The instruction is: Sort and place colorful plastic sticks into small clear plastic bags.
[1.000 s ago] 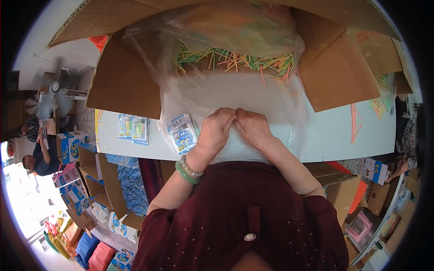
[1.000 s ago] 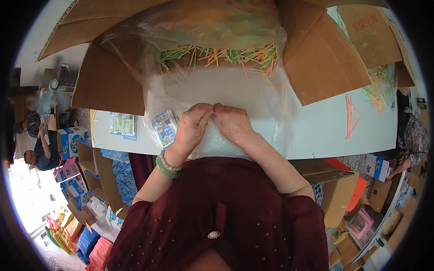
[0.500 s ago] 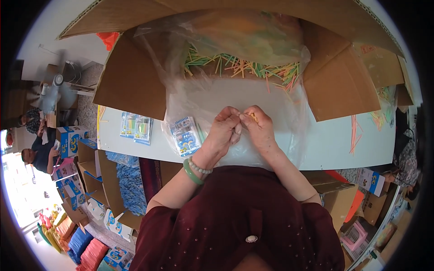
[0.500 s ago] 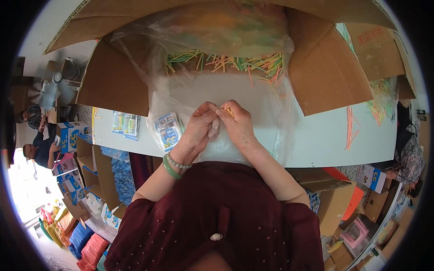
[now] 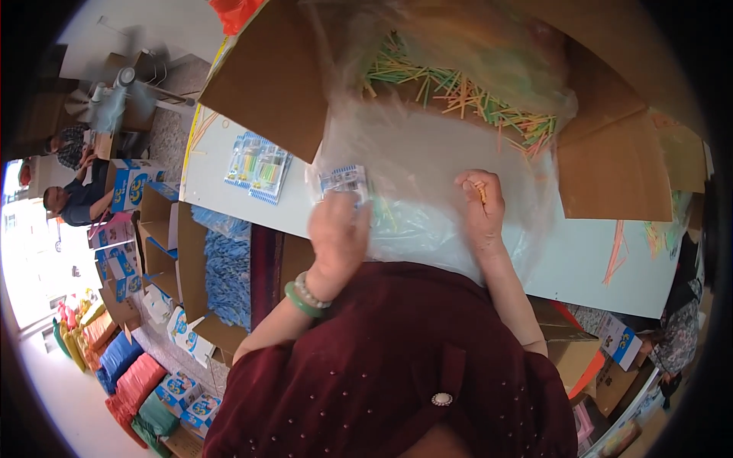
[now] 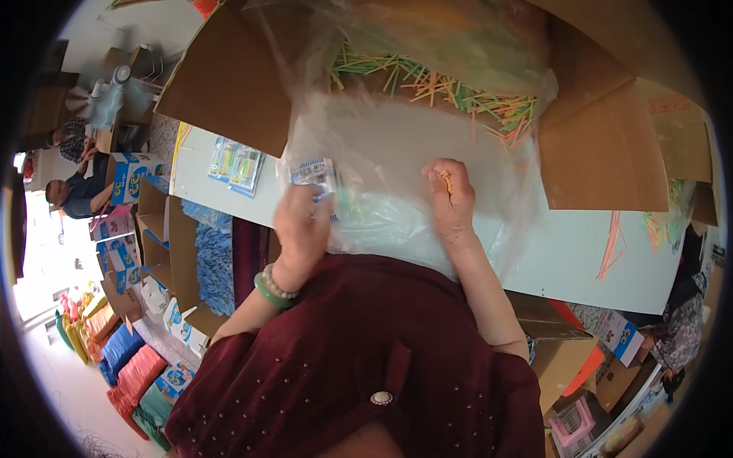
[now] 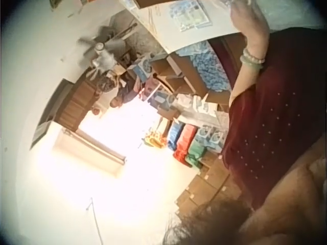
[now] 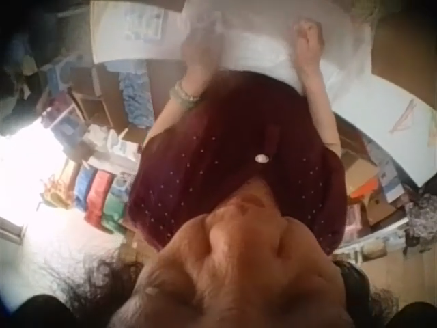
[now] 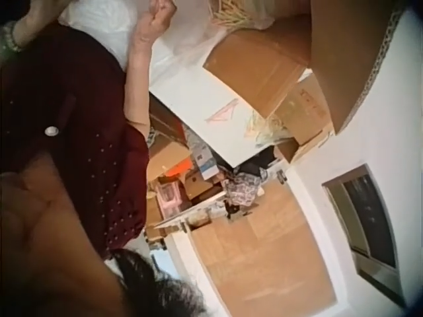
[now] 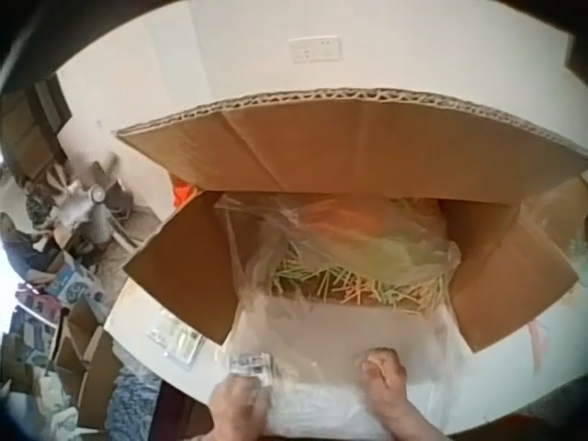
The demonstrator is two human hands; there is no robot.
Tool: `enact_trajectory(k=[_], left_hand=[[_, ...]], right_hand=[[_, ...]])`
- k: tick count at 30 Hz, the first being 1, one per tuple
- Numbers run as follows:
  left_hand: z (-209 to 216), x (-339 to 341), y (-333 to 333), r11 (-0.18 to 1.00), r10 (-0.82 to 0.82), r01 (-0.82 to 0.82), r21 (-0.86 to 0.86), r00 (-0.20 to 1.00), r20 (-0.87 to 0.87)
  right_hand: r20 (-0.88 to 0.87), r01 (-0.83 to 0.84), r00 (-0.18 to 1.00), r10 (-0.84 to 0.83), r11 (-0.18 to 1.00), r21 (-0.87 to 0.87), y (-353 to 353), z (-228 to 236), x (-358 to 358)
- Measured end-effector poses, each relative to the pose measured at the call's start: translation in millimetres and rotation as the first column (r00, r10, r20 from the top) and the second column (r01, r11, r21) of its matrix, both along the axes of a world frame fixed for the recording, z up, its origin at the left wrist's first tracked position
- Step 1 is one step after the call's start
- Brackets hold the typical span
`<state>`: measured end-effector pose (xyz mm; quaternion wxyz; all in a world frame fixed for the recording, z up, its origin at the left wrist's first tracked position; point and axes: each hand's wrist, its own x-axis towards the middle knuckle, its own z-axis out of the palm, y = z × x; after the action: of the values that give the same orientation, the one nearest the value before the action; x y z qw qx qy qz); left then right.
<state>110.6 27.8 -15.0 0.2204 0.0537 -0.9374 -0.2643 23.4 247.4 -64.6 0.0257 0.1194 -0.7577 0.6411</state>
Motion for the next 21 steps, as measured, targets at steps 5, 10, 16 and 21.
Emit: enact_trajectory(k=[5, 10, 16, 21], left_hand=[[-18, 12, -26, 0.914, 0.402, -0.404, -0.038, 0.890, 0.215], [-24, 4, -26, 0.907, 0.421, -0.398, -0.138, 0.850, 0.316], [-32, 10, -50, 0.921, 0.347, -0.389, 0.027, 0.850, 0.396], [-20, 24, -46, 0.917, 0.327, -0.247, -0.313, 0.915, 0.235]], right_hand=[[0.106, 0.047, 0.994, -0.036, 0.994, -0.102, -5, -6, -2], [-0.102, -0.111, 0.985, 0.141, 0.961, 0.251, -1, -3, 0], [-0.260, -0.063, 0.950, 0.175, 0.920, 0.388, -11, -2, 4], [-0.238, -0.099, 0.951, 0.199, 0.922, 0.374, -6, -5, -1]])
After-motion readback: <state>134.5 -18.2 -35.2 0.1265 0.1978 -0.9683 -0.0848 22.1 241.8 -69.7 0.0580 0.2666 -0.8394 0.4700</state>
